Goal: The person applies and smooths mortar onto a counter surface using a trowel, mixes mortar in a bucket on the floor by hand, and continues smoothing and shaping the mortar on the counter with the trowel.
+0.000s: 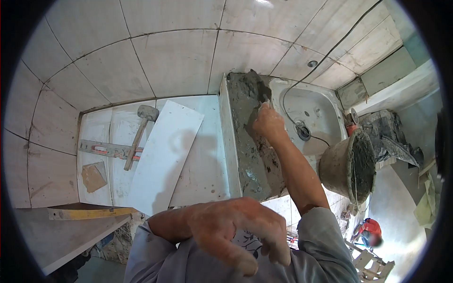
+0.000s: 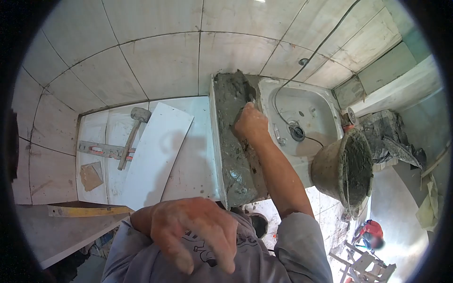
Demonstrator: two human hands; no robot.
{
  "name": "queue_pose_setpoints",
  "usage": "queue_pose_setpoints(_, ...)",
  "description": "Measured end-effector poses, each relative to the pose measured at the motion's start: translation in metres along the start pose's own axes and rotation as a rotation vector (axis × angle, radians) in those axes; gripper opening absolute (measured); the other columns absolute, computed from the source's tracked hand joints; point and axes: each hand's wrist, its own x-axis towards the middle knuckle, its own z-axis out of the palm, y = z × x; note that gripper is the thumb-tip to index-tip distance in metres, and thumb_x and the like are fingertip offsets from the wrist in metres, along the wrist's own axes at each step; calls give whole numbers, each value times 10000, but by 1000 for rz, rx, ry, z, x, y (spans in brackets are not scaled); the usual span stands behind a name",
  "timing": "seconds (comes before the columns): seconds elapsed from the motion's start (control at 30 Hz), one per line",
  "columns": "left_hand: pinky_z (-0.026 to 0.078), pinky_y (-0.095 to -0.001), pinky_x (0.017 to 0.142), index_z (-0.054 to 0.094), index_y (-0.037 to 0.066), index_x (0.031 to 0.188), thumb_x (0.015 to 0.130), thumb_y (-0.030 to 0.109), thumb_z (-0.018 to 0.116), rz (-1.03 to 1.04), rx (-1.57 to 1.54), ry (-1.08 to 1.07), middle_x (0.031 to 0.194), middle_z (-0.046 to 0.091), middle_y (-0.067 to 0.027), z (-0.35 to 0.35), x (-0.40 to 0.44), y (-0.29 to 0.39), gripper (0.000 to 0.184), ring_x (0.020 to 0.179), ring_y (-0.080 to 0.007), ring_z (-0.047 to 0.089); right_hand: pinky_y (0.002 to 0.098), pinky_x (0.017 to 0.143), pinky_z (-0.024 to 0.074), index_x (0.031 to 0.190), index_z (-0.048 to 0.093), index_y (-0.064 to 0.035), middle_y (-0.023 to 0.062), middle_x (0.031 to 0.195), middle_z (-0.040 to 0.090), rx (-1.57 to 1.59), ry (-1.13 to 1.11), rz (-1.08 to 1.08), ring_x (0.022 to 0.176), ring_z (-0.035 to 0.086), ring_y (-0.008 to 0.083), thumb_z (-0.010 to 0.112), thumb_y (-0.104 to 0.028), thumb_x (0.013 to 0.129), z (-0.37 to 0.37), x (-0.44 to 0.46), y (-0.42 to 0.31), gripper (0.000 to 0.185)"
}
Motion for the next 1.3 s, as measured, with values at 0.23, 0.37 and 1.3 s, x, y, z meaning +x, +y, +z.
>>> queue_pose_setpoints(0.23, 515, -329, 665, 649, -61, 1025, 857, 281, 704, 347, -164, -84, 899, 663, -144, 29, 13, -17, 385, 784, -280, 644, 453, 812, 513, 1019, 517, 47, 269, 931, 659, -45, -5, -41, 910, 657, 394, 516, -123, 795, -2, -4, 2, 280)
queue_pose_setpoints(0.37, 507, -328, 645, 662, -33, 963, 860, 234, 703, 256, -118, -62, 834, 656, -126, 27, 7, -9, 289, 757, -259, 640, 466, 808, 511, 1007, 506, 35, 274, 945, 654, 6, 36, -32, 913, 655, 397, 510, -127, 800, -2, -9, 4, 262)
queue_pose_setpoints(1.3, 516, -390, 731, 660, 2, 1040, 877, 298, 653, 39, 466, -92, 915, 666, -111, -6, -44, 4, 338, 788, -303, 638, 452, 812, 506, 1053, 494, 45, 261, 967, 642, 11, -27, -1, 934, 649, 383, 542, -128, 796, -16, -20, 4, 313)
